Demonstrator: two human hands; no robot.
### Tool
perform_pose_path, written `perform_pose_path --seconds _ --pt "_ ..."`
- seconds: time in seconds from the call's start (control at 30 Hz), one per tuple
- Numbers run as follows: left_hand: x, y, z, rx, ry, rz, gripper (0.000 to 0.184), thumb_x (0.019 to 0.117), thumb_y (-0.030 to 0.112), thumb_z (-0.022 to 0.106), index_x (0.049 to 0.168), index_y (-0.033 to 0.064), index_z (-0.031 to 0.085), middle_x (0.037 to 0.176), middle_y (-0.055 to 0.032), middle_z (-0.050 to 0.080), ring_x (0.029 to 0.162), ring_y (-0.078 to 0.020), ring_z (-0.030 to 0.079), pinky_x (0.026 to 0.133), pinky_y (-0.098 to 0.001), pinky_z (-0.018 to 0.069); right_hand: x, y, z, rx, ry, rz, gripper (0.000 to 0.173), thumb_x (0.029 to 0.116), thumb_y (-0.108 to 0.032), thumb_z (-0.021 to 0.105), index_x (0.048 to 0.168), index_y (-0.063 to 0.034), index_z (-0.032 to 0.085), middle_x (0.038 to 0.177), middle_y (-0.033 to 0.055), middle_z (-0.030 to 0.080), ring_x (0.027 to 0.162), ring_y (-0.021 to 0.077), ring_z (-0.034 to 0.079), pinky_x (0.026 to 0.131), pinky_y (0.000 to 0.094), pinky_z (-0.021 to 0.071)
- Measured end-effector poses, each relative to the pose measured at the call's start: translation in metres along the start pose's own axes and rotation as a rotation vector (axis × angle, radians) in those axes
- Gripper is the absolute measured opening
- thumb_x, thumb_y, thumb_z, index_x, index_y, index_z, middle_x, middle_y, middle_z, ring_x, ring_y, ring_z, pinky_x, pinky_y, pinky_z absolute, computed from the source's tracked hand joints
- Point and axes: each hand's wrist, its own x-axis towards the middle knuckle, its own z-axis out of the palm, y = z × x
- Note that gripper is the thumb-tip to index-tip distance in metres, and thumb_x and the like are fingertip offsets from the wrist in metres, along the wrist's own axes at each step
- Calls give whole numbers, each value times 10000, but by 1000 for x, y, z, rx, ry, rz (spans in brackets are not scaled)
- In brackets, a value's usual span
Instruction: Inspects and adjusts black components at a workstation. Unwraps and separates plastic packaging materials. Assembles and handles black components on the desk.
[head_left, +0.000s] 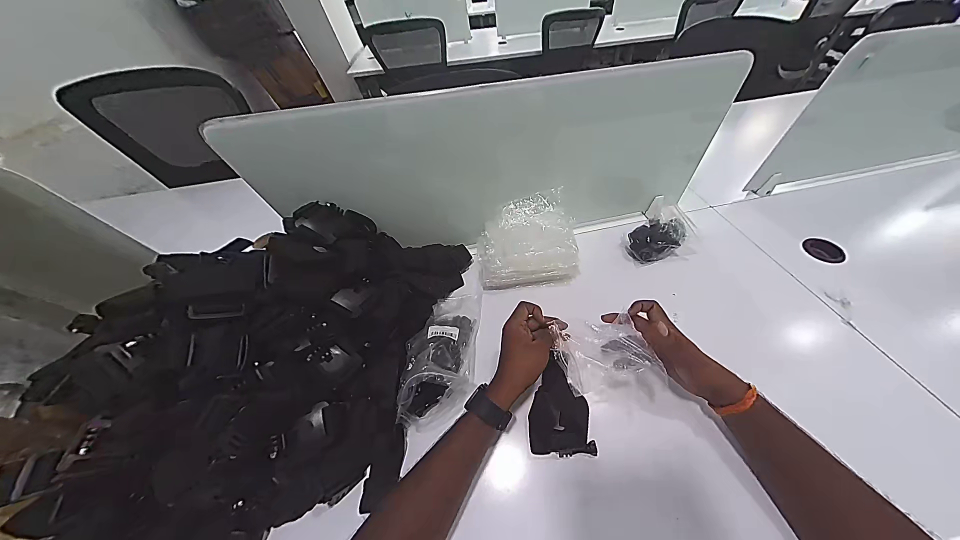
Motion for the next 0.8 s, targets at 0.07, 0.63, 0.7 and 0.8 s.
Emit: perform_pose_path --seconds 0.07,0.63,0.7,0.8 --pt "0 -1 0 11 15 2 208 921 -93 642 992 14 479 905 -122 760 808 -192 760 726 -329 627 0 -5 6 -6 22 -11 620 999 -537 575 1346 -82 337 1307 83 635 1112 166 671 889 319 583" --pt "-23 11 22 286 -135 45 668 873 210 787 1447 73 473 1477 -166 476 839 -157 718 687 -315 645 -2 10 26 -471 359 -287 182 978 -85 611 1142 -9 622 1127 65 684 625 21 580 543 197 519" --pt "-20 8 20 296 -148 18 631 870 60 728 1445 73 467 1443 -149 515 770 -140 704 683 -307 634 -1 10 32 -467 427 -299 126 968 -105 642 1049 -23 592 943 22 675 555 11 534 493 182 484" --pt "-14 5 13 226 -184 -34 486 905 -39 664 1364 47 528 1375 -131 568 772 -143 713 712 -306 639 3 3 35 -273 567 -198 135 957 -71 646 961 -57 512 751 -13 616 508 45 538 465 207 484"
